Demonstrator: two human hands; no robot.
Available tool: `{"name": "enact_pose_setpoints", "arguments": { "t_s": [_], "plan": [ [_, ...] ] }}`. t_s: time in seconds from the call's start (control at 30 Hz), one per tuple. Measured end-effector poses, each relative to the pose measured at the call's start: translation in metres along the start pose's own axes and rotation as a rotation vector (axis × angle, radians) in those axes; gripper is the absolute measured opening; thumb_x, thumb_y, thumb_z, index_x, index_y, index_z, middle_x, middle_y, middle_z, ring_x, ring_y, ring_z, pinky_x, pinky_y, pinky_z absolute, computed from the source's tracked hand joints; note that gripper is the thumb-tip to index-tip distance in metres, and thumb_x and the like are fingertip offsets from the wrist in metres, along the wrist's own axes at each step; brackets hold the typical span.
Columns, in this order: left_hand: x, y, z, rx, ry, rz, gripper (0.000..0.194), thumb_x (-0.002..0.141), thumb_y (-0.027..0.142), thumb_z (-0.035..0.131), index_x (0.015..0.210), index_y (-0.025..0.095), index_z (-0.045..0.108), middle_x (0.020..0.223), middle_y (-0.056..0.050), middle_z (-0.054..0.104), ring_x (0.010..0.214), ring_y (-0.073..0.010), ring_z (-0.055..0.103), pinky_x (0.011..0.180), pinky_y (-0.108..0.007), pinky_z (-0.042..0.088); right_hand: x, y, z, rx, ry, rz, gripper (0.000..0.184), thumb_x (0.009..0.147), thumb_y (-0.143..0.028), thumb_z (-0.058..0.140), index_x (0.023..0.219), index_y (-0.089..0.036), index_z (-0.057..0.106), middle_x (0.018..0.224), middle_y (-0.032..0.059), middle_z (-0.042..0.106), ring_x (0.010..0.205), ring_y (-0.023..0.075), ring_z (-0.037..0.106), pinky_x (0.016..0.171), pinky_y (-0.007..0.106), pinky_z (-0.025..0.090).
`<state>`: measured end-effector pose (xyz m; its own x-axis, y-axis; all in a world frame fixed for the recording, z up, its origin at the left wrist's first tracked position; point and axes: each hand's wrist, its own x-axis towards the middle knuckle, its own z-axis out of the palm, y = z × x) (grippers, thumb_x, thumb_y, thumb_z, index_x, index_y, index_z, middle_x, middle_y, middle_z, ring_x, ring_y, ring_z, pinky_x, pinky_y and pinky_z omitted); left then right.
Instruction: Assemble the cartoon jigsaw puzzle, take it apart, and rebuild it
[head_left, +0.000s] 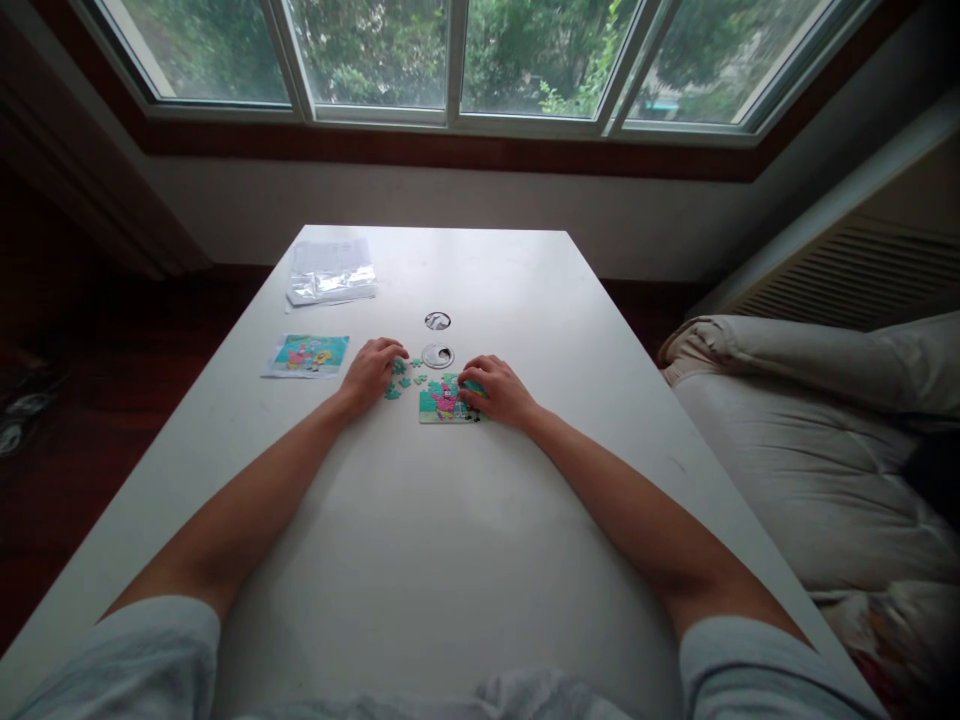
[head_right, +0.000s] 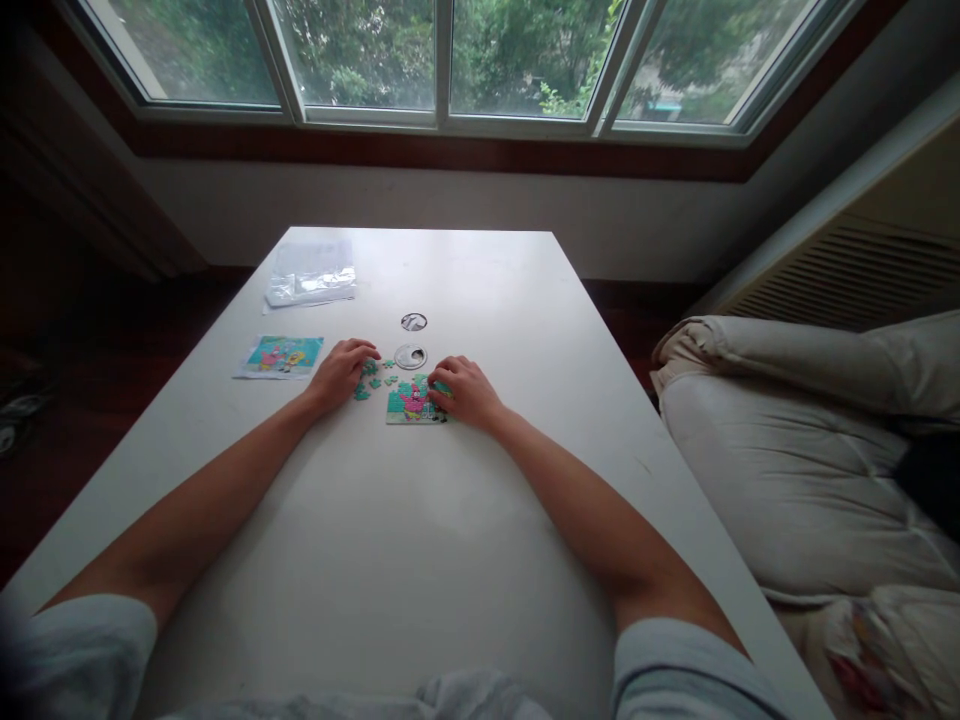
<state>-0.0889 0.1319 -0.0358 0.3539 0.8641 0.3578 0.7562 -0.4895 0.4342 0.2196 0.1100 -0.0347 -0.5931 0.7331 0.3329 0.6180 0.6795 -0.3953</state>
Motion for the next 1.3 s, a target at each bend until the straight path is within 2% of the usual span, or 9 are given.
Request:
{"name": "enact_pose_setpoints", "arguments": {
  "t_s": [0.17,0.5,0.63,0.8,1.0,1.1,1.3],
  "plan": [
    [-0.001,-0.01,-0.008,0.026,0.004,-0.041,0.034,0.088,0.01,0.048,0.106,0.023,0.074,0.111,-0.007,0.067,0.106,-0.0242,0.057,0.1,-0.043,0.048,0.0,-0.002,0.0,0.014,0.004,-0.012,0.015,0.094,-0.034,0.065,0.106,-0.027,0.072,0.116,0.0081,0.066,0.107,0.0258,0.055,0.095,0.041,0.044],
    [-0.002,-0.008,-0.007,-0.038,-0.045,0.01,0.028,0.092,0.02,0.05,0.108,0.022,0.073,0.099,-0.006,0.064,0.093,-0.0206,0.059,0.086,-0.035,0.05,0.002,-0.001,0.0,0.076,0.03,-0.053,0.016,0.097,-0.034,0.061,0.106,-0.025,0.072,0.11,0.0079,0.07,0.103,0.0249,0.057,0.094,0.041,0.047],
    [-0.003,-0.006,-0.005,-0.015,-0.045,0.001,0.03,0.095,0.022,0.049,0.113,0.022,0.073,0.098,-0.006,0.065,0.091,-0.0205,0.059,0.086,-0.035,0.049,0.002,0.0,0.001,0.119,0.058,-0.082,0.015,0.097,-0.032,0.061,0.105,-0.024,0.072,0.105,0.0074,0.071,0.101,0.0246,0.059,0.092,0.041,0.049],
    [-0.004,0.001,-0.001,0.053,-0.023,0.0,0.033,0.099,0.027,0.049,0.121,0.023,0.072,0.103,-0.008,0.065,0.099,-0.0237,0.058,0.092,-0.039,0.047,0.003,0.002,0.003,0.135,0.065,-0.09,0.013,0.097,-0.031,0.062,0.104,-0.025,0.071,0.104,0.0071,0.071,0.101,0.0247,0.06,0.091,0.041,0.05],
    [-0.006,0.012,-0.001,0.154,-0.056,0.012,0.036,0.097,0.037,0.056,0.128,0.025,0.07,0.111,-0.009,0.063,0.103,-0.0261,0.055,0.094,-0.042,0.046,0.005,0.003,0.004,0.147,0.071,-0.08,0.012,0.096,-0.03,0.064,0.103,-0.025,0.071,0.103,0.0071,0.071,0.1,0.0246,0.06,0.09,0.041,0.05],
    [-0.006,0.017,-0.001,0.165,-0.068,0.023,0.034,0.097,0.038,0.056,0.125,0.027,0.071,0.111,-0.009,0.062,0.104,-0.0265,0.054,0.093,-0.043,0.046,0.005,0.002,0.003,0.146,0.071,-0.072,0.012,0.096,-0.03,0.064,0.103,-0.024,0.071,0.103,0.0072,0.071,0.1,0.0243,0.059,0.089,0.04,0.05],
    [-0.006,0.021,0.002,0.106,-0.037,-0.015,0.021,0.093,0.03,0.059,0.107,0.025,0.074,0.107,-0.008,0.063,0.104,-0.0264,0.055,0.093,-0.042,0.046,0.006,0.001,0.004,0.147,0.074,-0.064,0.012,0.096,-0.031,0.064,0.102,-0.025,0.072,0.102,0.0074,0.07,0.1,0.0244,0.059,0.09,0.041,0.05]
  ]
}}
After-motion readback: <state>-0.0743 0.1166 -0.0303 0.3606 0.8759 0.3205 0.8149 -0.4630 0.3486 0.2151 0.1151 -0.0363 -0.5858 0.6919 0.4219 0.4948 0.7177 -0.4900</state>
